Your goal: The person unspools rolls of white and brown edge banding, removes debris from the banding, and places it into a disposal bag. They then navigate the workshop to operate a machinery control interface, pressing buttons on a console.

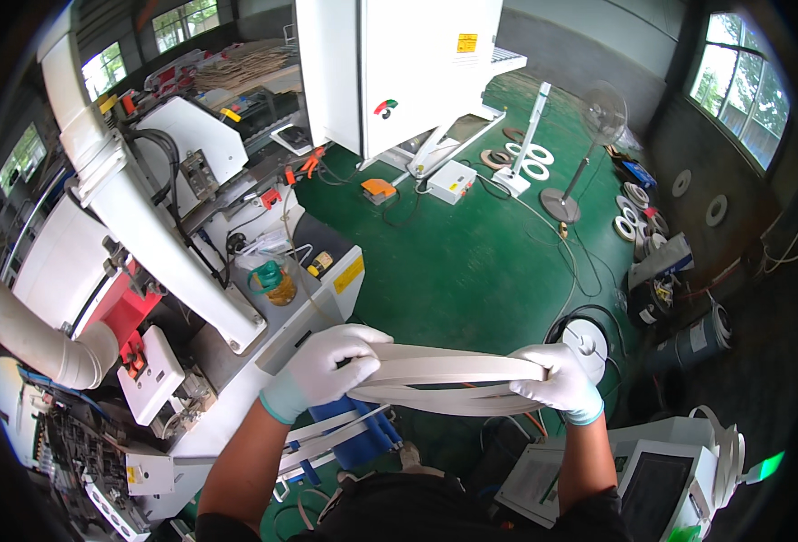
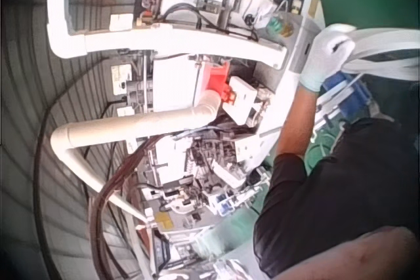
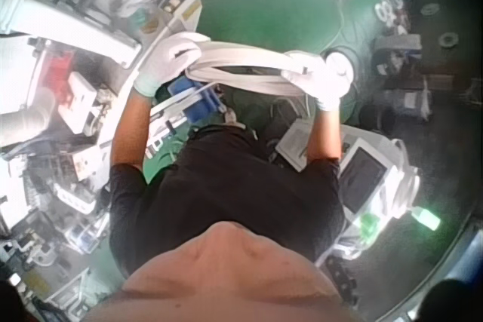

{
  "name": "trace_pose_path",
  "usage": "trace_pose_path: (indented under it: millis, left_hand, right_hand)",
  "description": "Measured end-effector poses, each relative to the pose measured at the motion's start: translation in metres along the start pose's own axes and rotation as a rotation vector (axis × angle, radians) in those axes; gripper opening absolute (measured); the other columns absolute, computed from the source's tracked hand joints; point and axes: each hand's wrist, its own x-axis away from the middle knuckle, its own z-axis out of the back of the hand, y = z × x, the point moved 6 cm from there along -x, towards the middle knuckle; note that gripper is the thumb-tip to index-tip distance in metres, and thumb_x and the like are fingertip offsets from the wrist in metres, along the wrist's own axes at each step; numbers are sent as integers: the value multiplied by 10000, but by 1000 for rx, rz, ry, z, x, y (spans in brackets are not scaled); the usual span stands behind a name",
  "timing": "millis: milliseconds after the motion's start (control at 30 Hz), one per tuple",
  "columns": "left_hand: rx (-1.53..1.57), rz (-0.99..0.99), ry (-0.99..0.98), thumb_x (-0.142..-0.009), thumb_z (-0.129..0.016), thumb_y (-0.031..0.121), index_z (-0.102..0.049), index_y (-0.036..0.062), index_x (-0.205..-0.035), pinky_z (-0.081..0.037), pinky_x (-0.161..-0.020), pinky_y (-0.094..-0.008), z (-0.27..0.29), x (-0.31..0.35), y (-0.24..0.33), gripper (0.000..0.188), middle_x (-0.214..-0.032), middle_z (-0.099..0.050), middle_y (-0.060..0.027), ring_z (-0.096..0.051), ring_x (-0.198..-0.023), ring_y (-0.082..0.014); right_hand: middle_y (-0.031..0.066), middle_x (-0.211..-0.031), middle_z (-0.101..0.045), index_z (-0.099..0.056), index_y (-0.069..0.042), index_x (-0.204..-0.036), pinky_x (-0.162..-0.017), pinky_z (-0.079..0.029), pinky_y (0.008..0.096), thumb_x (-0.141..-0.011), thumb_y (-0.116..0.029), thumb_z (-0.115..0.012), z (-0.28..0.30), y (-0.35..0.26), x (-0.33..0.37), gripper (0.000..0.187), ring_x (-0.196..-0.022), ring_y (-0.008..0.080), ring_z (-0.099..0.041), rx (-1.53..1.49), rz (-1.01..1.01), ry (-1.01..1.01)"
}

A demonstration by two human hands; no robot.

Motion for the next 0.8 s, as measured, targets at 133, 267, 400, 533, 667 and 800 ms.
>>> trace_pose_path:
  millis: [133,267,400,533,667,800]
  left_hand:
    - [26,-23,-99,-773,-816,185,-570,38,-840,-512,-792,-363,-5,-7,0,294,-1103,-666,-160,-646,-916,-296]
    - [-11,217,-148,-793,-798,124,-555,24,-874,-511,-830,-314,-19,1,-5,276,-1087,-686,-149,-652,-946,-206]
    - [303,595,-116,-883,-741,179,-594,28,-1016,-496,-709,-269,-19,11,-21,250,-858,-668,-54,-627,-783,-92]
    - [474,601,-213,-914,-703,150,-601,22,-1018,-471,-674,-231,-23,6,-32,193,-860,-645,-1,-583,-755,-63]
    - [697,655,-325,-891,-709,136,-603,16,-989,-483,-658,-232,-17,9,-40,188,-842,-657,-33,-629,-742,-98]
    - [588,649,-402,-855,-756,183,-610,-1,-1060,-493,-723,-237,-29,10,-56,312,-954,-663,-42,-631,-846,-101]
  right_hand:
    - [14,-785,-656,-714,13,-1075,-623,-461,245,-832,-60,-770,4,10,-8,260,-692,74,-565,-43,-28,-26]
    - [11,-789,-626,-706,3,-1073,-653,-455,262,-848,-155,-804,11,18,-8,292,-711,92,-548,-89,-7,-58]
    - [12,-797,-630,-705,5,-1051,-705,-451,262,-844,-215,-820,12,15,-7,323,-741,96,-544,-121,27,-151]
    - [13,-762,-615,-698,11,-978,-636,-432,252,-888,-297,-789,6,14,-9,334,-683,91,-523,-180,26,-179]
    - [10,-641,-554,-643,7,-843,-471,-328,240,-990,-420,-650,-7,22,-11,452,-530,66,-441,-351,-102,-272]
    - [1,-596,-507,-608,-6,-788,-444,-313,240,-1007,-375,-634,-7,31,-6,430,-492,75,-454,-424,-87,-165]
